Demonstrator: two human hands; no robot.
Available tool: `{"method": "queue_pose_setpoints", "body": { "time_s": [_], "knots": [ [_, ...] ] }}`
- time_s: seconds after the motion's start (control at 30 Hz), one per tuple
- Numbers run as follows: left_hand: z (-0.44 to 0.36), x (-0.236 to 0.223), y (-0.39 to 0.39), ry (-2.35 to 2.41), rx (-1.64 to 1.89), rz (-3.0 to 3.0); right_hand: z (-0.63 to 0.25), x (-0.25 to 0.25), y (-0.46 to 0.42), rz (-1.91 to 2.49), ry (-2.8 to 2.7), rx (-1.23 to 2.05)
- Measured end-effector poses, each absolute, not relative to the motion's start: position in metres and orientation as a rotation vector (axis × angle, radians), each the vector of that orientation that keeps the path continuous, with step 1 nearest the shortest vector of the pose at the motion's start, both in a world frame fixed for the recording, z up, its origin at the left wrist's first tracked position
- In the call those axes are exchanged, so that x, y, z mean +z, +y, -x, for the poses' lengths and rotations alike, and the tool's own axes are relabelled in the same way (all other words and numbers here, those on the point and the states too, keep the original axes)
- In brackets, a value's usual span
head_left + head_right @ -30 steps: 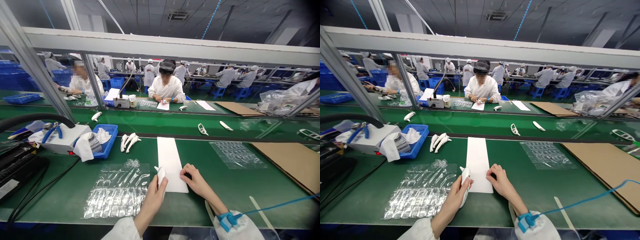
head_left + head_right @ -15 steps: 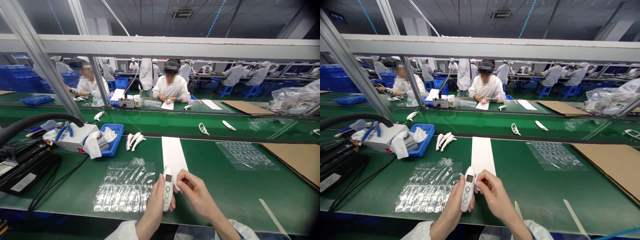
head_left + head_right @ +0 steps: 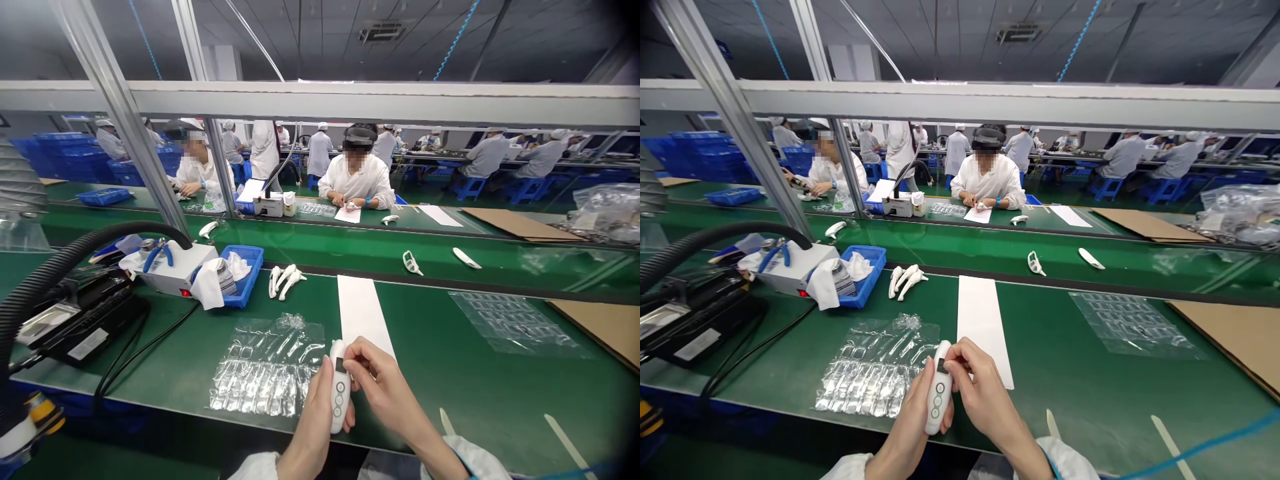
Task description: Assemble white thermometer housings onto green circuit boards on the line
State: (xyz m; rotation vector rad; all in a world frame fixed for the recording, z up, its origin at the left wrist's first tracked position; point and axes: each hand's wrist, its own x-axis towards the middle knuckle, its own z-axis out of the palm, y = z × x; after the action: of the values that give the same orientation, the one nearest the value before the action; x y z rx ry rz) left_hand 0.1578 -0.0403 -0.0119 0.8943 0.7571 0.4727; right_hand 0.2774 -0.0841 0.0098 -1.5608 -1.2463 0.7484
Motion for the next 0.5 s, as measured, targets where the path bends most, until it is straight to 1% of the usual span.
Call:
{"method": "queue_pose_setpoints", "body": {
  "time_s": [0.23,0.4,0.5],
  "knots": [
    [-0.154,-0.016,-0.040,0.760,0.481,-0.904,-0.276,0.007,-0.084,1.556,-1.238,0.773],
    [-0.155,-0.016,-0.042,0.771,0.496,-0.931,-0.274,0.002,-0.084,1.580,-1.267,0.714],
    [-0.156,-0.019,-0.039,0.765,0.514,-1.059,-0.273,-0.005,-0.083,1.493,-1.136,0.832]
  ]
}}
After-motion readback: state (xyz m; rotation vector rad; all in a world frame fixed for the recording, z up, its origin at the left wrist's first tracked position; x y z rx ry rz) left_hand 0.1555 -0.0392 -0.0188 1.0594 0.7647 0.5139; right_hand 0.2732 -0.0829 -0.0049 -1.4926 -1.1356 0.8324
